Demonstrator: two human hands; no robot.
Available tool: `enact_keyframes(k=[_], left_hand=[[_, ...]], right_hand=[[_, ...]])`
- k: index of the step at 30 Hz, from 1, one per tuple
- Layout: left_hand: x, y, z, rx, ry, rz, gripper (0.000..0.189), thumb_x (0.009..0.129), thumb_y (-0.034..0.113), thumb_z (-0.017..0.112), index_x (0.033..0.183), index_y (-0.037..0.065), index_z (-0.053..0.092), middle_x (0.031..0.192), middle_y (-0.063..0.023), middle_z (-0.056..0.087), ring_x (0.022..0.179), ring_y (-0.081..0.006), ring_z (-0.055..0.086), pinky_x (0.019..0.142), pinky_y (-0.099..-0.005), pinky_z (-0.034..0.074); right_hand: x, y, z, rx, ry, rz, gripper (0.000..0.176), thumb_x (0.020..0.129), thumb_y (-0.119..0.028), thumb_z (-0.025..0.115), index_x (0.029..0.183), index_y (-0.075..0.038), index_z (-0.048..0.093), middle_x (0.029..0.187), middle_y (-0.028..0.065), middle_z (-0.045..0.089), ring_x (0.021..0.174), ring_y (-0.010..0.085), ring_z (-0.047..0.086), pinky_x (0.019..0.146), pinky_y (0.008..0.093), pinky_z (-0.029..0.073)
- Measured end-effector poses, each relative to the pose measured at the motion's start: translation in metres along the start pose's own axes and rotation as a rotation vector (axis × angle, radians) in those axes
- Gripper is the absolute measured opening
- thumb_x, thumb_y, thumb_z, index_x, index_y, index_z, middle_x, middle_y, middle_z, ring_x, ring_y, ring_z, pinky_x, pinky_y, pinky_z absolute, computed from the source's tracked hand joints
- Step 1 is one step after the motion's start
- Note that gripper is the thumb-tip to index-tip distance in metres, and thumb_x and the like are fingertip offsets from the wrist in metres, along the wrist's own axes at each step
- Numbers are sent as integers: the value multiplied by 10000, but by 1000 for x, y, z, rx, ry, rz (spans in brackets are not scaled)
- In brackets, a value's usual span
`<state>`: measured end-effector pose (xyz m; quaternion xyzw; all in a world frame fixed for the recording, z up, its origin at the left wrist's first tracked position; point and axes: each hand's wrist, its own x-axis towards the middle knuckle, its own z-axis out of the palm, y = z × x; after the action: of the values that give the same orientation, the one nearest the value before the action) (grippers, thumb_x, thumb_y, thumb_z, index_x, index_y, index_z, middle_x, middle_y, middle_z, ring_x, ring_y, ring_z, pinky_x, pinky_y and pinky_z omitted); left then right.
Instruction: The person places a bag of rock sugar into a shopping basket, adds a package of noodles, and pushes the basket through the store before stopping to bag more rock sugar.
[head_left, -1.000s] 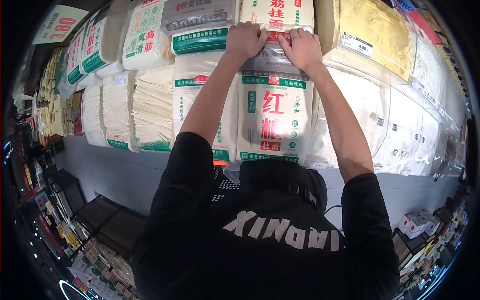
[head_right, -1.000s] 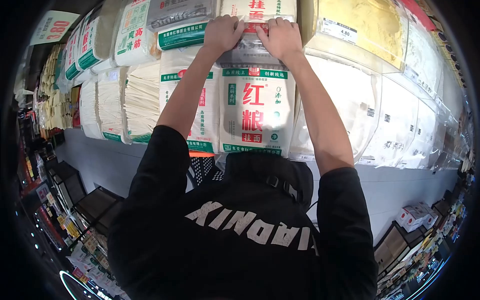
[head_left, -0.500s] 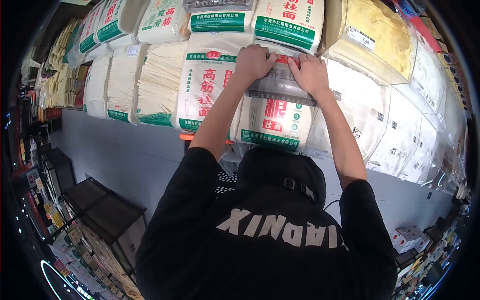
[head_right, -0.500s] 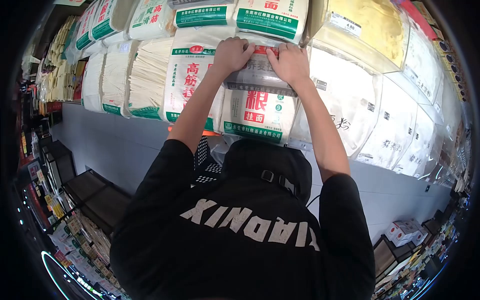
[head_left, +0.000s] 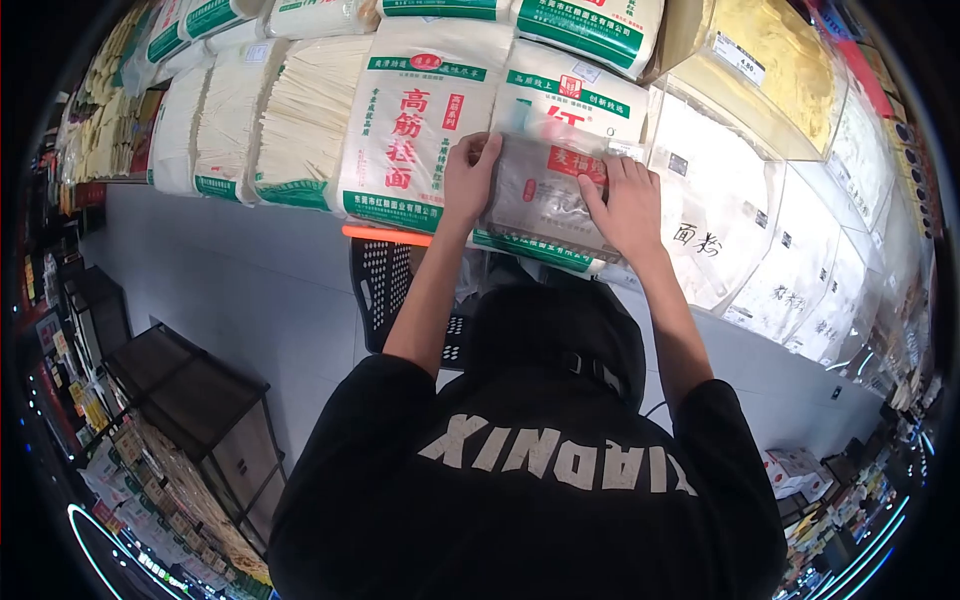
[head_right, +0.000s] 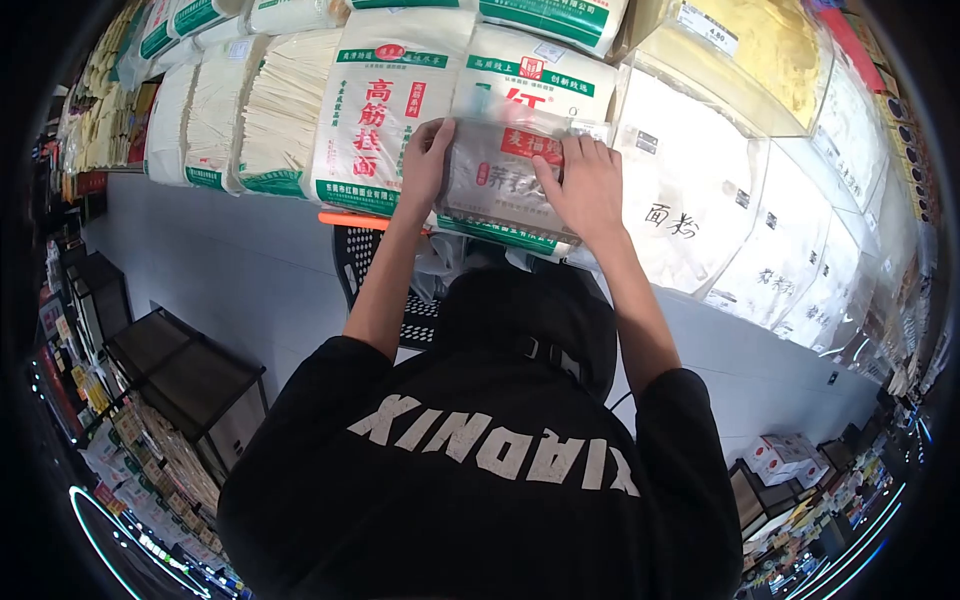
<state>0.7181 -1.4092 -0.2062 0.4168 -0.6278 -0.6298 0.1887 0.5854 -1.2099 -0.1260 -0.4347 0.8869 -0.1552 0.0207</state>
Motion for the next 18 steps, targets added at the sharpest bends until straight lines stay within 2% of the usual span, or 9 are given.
enact_keyframes(k=[2,5,6,8,9,10,12,16,18], left_hand=[[-12,-4,-3,29,22,6,488,928,422,679,1112,-29,663,996,-137,683,894,-198,647,829,-322,504],[-41,-5,-4,15,18,-84,510,926,409,679,1167,-38,635,990,-153,675,878,-225,647,819,-335,499],[-52,-4,-3,10,48,-79,510,926,409,679,1167,-38,635,990,-153,675,878,-225,647,819,-335,499],[-73,-5,1,164,146,48,519,932,395,668,1191,-50,613,1059,-186,645,953,-267,634,861,-361,488],[-80,-14,4,188,162,68,522,945,385,648,1217,-57,594,1140,-214,606,1065,-294,597,933,-369,458],[-86,-21,6,189,180,70,522,945,385,648,1217,-57,594,1140,-214,606,1065,-294,597,933,-369,458],[-95,-31,11,103,217,77,527,953,391,635,1228,-56,586,1181,-227,588,1132,-300,564,988,-360,424],[-117,-38,16,28,252,-4,522,965,386,618,1265,-38,566,1200,-199,596,1156,-278,558,1005,-354,416],[-136,-33,22,-428,229,-156,540,971,406,602,1303,-16,542,1233,-157,598,1169,-250,559,1001,-362,422]], right_hand=[[-11,2,-6,35,-29,-37,428,931,-395,602,1072,8,642,994,165,630,982,323,584,895,428,407],[-34,13,-4,171,66,195,456,911,-331,665,1159,46,598,1083,215,597,1069,374,553,947,452,413],[-43,21,1,180,63,166,456,911,-331,665,1159,46,598,1083,215,597,1069,374,553,947,452,413],[-57,32,4,282,150,420,514,936,-358,644,1228,56,552,1074,229,595,1058,395,557,943,469,434],[-61,39,0,458,-23,570,591,954,-418,632,1267,70,518,1114,244,611,1070,363,582,958,435,450],[-64,42,0,465,-28,553,591,954,-418,632,1267,70,518,1114,244,611,1070,363,582,958,435,450],[-70,48,5,929,-223,752,640,950,-469,640,1259,78,521,1160,249,624,1079,307,606,961,387,453],[-67,59,2,957,-355,690,671,939,-508,641,1251,74,524,1168,216,634,1080,232,604,952,321,450],[-66,71,8,1041,-374,659,664,939,-505,640,1248,71,524,1152,197,635,1063,221,604,941,314,454]])
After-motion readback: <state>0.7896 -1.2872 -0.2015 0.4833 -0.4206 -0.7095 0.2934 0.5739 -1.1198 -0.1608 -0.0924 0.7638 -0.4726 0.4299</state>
